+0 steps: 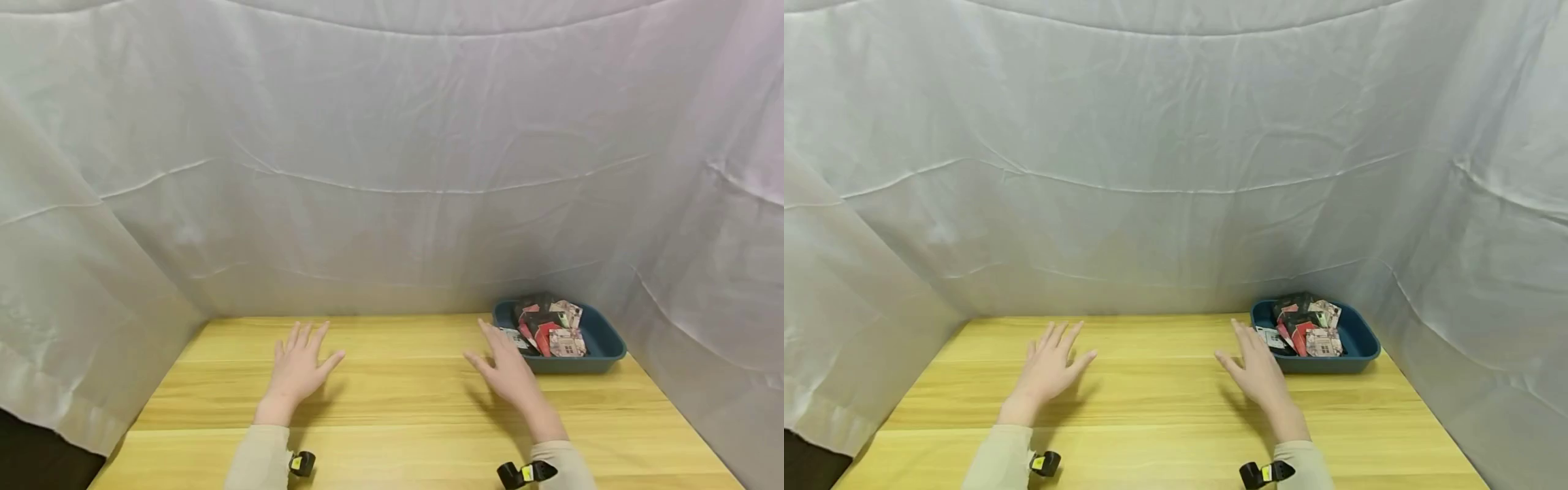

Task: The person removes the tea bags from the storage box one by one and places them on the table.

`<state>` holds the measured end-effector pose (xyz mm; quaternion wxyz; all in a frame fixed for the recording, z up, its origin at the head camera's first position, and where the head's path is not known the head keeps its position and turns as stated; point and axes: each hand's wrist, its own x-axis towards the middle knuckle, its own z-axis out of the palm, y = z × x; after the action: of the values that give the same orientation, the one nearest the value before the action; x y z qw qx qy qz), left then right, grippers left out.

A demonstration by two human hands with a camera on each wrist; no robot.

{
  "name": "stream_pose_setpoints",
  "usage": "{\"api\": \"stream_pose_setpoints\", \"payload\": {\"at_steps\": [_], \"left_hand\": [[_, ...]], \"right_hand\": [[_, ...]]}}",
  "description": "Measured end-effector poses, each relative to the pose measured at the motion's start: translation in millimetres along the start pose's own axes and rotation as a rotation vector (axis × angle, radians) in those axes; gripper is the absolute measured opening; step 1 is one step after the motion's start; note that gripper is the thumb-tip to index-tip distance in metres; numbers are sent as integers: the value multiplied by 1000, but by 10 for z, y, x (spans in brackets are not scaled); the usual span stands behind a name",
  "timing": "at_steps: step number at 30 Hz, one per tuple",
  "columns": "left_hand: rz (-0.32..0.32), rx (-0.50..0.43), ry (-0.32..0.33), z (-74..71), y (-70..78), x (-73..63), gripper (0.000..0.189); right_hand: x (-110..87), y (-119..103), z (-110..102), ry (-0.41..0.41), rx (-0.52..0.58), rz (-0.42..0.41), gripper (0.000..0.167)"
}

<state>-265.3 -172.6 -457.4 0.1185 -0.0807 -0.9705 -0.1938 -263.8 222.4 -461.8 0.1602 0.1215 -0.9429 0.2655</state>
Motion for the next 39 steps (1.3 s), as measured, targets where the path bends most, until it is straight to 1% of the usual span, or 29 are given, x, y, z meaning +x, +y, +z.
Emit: {"api": "stream_pose_setpoints", "payload": {"at_steps": [3, 7, 9, 12, 15, 18, 20, 22, 25, 28, 32, 36, 39], "left_hand": [[39, -5, 48, -15, 77, 3, 70], [98, -17, 125, -31, 202, -4, 61], [139, -21, 184, -27, 267, -9, 54], [218, -29, 299, 0, 359, -18, 40], [294, -37, 401, 31, 460, -31, 28], [337, -61, 454, 72, 571, -32, 22], [345, -79, 460, 102, 651, -24, 20], [339, -105, 451, 133, 734, -11, 20], [322, -136, 424, 185, 864, 15, 21], [303, -163, 390, 240, 1009, 53, 23], [288, -211, 337, 331, 1235, 141, 28], [275, -274, 280, 441, 1481, 258, 34], [242, -315, 229, 537, 1677, 344, 39]], "right_hand": [[-13, 70, -164, 29, 31, 31, 73], [-45, 179, -368, 69, 33, 83, 70], [-63, 239, -449, 108, 28, 101, 67], [-101, 327, -562, 173, 23, 116, 63], [-161, 400, -671, 195, 18, 159, 63], [-224, 491, -790, 189, 28, 223, 66], [-251, 570, -860, 207, 24, 245, 66], [-263, 661, -922, 223, 19, 260, 66], [-257, 812, -996, 234, -13, 268, 65], [-225, 964, -1065, 224, -53, 265, 65], [-139, 1153, -1170, 211, -95, 248, 64], [-15, 1313, -1253, 177, -115, 245, 68], [88, 1433, -1273, 148, -134, 247, 71]]}}
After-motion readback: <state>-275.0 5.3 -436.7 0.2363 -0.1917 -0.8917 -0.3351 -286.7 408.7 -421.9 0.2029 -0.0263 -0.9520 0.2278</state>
